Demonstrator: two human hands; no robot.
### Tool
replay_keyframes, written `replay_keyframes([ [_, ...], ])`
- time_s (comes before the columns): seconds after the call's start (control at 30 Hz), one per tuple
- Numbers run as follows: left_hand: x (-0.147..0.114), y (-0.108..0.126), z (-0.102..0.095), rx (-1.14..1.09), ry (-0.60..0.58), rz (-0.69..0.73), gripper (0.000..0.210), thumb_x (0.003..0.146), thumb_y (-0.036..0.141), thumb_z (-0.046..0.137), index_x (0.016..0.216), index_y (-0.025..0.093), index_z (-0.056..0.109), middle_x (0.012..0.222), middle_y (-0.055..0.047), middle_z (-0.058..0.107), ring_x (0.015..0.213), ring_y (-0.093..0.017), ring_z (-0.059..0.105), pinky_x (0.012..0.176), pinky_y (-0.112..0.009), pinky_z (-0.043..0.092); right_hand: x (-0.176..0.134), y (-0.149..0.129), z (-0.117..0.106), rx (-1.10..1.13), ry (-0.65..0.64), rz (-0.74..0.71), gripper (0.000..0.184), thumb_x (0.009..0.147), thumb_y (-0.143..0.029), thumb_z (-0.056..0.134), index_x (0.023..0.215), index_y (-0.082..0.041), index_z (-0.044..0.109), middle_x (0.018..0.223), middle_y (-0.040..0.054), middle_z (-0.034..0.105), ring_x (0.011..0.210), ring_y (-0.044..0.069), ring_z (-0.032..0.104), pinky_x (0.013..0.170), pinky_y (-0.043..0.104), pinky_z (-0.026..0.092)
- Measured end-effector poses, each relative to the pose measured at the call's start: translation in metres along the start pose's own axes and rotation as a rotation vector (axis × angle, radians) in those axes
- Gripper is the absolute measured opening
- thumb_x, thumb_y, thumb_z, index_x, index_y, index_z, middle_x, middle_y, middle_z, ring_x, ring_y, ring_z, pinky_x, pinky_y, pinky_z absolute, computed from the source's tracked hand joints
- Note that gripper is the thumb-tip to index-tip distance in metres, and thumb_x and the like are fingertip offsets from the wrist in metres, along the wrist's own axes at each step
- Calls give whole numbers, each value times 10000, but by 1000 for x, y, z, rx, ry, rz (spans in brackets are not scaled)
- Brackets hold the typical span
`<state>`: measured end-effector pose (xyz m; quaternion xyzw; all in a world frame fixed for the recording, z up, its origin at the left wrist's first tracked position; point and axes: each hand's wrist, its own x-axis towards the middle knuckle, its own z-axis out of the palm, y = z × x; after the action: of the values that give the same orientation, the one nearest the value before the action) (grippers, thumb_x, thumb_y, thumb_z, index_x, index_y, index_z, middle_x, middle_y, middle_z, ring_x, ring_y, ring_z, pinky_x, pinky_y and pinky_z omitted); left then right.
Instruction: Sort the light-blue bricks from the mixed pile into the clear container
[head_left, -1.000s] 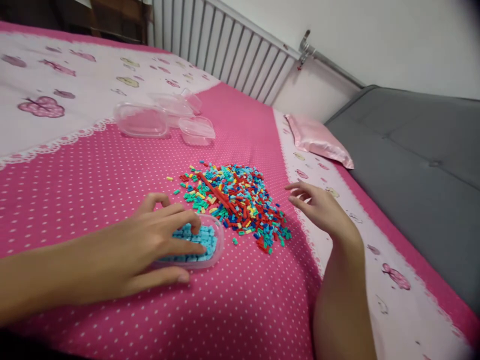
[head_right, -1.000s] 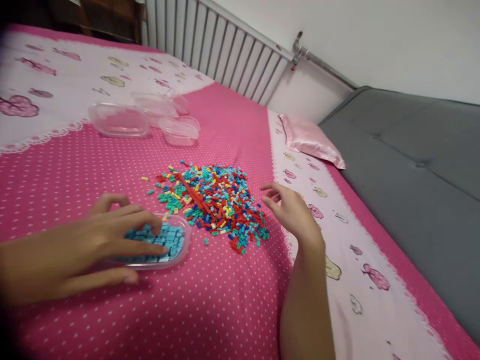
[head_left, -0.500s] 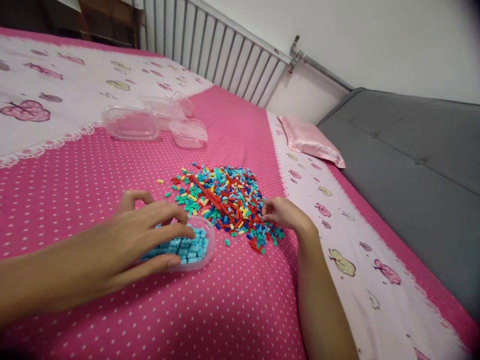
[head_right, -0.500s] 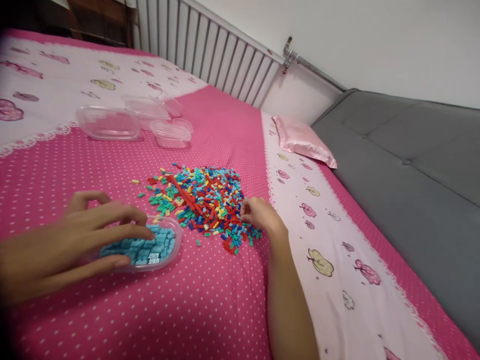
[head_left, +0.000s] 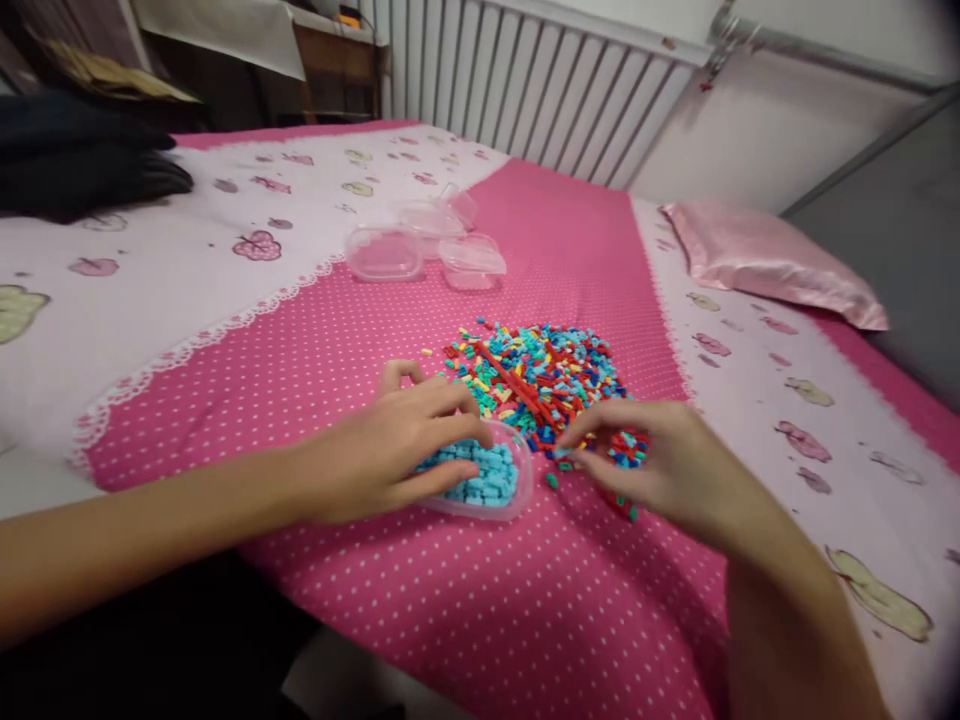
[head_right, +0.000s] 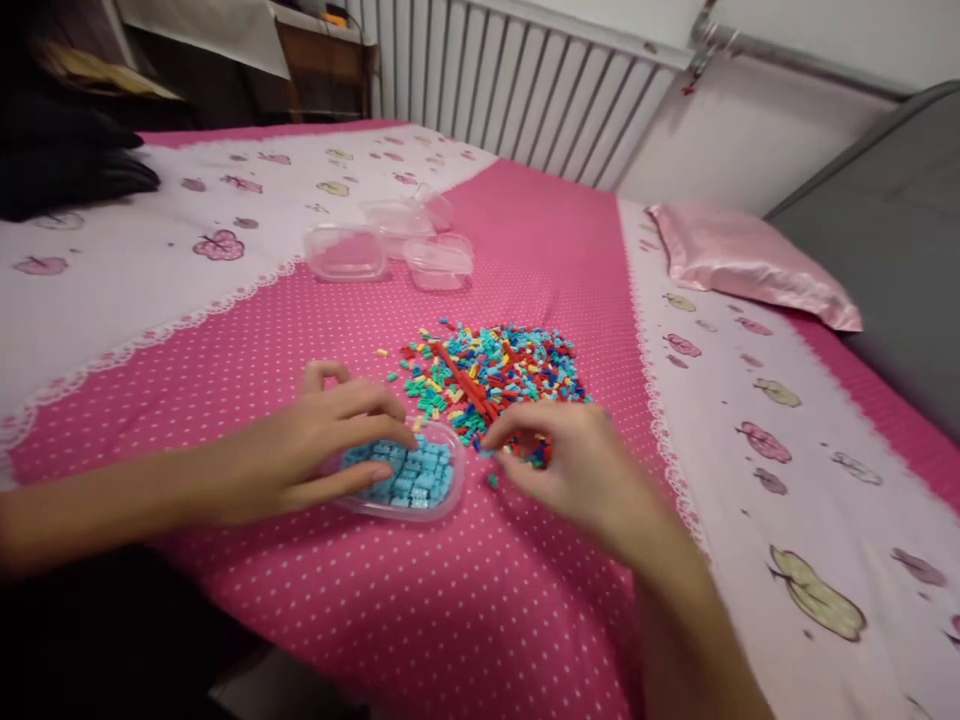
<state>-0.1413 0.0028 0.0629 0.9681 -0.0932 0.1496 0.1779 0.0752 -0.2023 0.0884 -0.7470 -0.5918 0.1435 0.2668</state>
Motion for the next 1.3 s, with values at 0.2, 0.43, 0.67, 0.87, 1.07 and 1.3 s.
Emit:
replay_keyframes([
  [0.2,-1,4,9,-37,-60,40,200,1043,302,483,1064,226,668,1076,-43,639,960,-175,587,921,-372,275,-1,-43,54,-38,-64,-119,191,777,-60,693,791,-249,716,720,-36,720,698,168,647,675,293,441],
  [0.43,-2,5,13,-32,-86,49,222,1033,256,461,1017,211,678,1077,-63,648,971,-188,588,875,-372,267,-3,-36,61,-72,-67,-184,184,840,-54,713,801,-230,675,824,-22,717,799,189,618,746,324,386],
  [0.67,-1,5,10,-40,-89,54,223,1018,220,467,987,194,687,1045,-57,626,941,-181,584,886,-371,270,-2,-35,64,-99,-94,-203,248,883,-14,651,793,-239,707,841,-17,705,821,194,601,736,326,358],
  [0.87,-1,4,5,-53,-81,59,224,1019,226,475,1006,199,697,1050,-55,622,966,-184,588,921,-371,278,-2,-33,55,-110,-97,-258,286,903,0,584,846,-243,723,878,-6,718,837,188,636,733,317,411],
  [1.07,-3,1,7,3,-100,83,250,1038,317,485,1172,257,687,1176,-84,598,1033,-225,570,940,-404,287,-7,-6,3,-55,133,-118,128,922,-188,633,905,-275,725,884,-19,742,818,159,670,759,289,477],
  [1.3,-5,1,12,107,-41,128,297,1035,409,492,1280,332,640,1333,-76,559,1172,-278,501,995,-424,279,-5,72,-55,-191,347,337,151,850,-307,661,918,-201,744,847,48,755,774,208,669,754,350,494],
])
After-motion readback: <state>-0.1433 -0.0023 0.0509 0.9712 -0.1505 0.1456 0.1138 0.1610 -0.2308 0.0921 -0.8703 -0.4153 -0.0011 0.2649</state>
